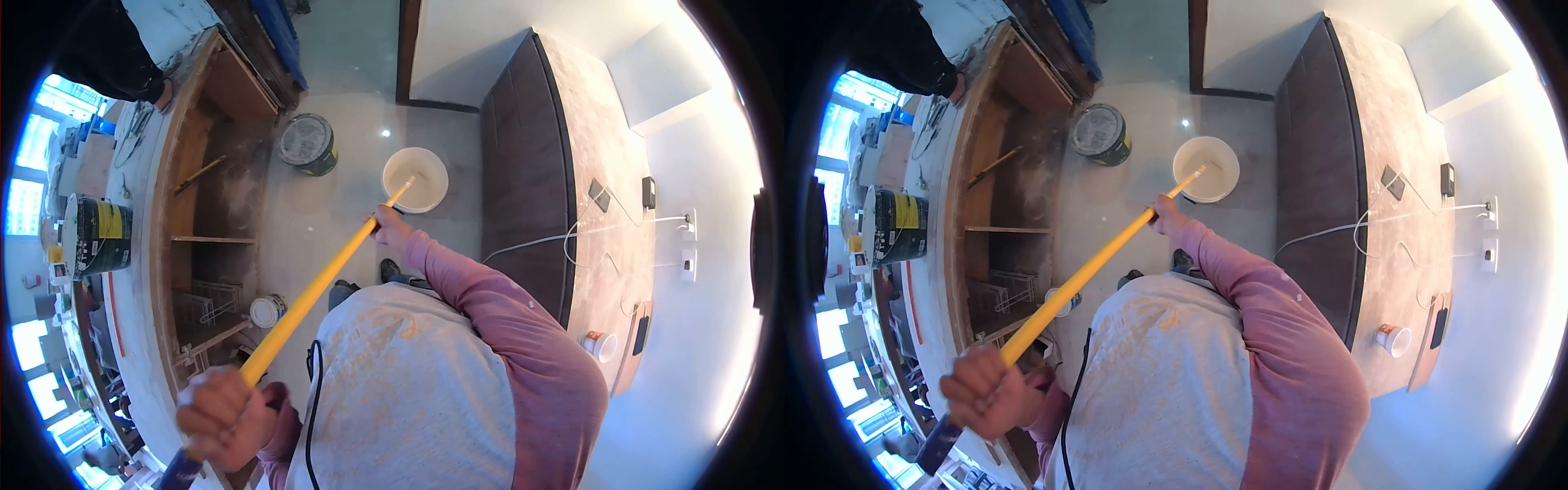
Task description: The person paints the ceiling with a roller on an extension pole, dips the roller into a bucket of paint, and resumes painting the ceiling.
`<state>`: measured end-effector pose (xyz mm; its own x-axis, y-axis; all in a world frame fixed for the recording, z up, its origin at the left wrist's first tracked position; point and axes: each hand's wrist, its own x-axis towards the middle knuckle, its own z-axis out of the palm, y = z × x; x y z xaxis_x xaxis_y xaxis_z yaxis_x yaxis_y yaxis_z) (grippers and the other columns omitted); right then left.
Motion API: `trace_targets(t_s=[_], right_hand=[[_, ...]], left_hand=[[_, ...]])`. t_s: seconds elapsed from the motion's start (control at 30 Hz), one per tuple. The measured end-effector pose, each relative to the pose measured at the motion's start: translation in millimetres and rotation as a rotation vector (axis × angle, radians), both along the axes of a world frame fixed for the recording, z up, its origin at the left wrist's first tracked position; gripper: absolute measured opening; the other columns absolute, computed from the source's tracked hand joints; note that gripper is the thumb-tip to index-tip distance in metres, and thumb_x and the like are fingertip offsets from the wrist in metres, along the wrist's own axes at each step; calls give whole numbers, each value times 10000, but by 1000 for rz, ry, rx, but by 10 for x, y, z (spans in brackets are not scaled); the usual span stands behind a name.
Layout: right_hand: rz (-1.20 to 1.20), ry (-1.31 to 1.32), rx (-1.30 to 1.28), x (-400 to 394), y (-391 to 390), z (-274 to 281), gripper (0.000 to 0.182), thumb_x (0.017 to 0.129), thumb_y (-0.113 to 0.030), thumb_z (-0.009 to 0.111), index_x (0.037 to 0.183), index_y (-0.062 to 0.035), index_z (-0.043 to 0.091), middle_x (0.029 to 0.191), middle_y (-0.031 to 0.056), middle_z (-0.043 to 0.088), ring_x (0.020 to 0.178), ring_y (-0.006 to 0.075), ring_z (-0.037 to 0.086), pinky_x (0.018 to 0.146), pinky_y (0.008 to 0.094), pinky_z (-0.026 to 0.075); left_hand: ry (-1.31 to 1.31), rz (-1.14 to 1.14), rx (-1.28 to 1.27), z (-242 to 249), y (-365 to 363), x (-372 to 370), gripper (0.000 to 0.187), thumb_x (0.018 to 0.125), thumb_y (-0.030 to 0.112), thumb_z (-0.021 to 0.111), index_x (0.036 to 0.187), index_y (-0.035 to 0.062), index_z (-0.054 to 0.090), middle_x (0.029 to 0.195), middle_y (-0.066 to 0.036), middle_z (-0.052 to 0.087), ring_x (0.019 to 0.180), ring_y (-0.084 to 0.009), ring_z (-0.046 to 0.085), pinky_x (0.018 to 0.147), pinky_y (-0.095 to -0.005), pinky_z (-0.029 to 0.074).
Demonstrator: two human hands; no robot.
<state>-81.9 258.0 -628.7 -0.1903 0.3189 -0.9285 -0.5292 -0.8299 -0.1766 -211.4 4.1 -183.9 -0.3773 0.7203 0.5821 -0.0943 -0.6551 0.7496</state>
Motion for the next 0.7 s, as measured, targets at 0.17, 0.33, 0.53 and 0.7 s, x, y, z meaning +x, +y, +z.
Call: trace_targets(t_s=[0.17,0.33,0.53,0.7], right_hand=[[75,12,-96,12,19,-131,303,1052,-366,426,1198,-100,430,942,74,504,753,240,614,708,404,572],[28,105,-128,-162,-78,-14,281,1055,-374,422,1131,-104,439,899,69,497,707,233,594,679,392,570],[49,122,-16,-99,-334,781,309,1041,-354,418,1204,-92,424,1023,78,494,858,232,625,710,388,584],[8,79,1,-109,-246,559,317,1035,-348,413,1233,-101,426,1044,90,508,878,236,616,711,389,575]], left_hand=[[22,33,-65,-16,71,126,363,994,257,558,696,124,400,545,11,405,422,-67,289,438,-260,267],[125,-2,-49,287,104,85,341,1011,280,511,713,162,393,573,26,416,444,-47,305,456,-233,255],[106,-172,130,693,-186,-161,349,999,332,505,715,147,424,598,29,454,486,-71,374,471,-238,309],[-15,42,59,434,-264,-142,366,969,248,548,658,160,378,549,32,405,446,-51,334,454,-234,259]])
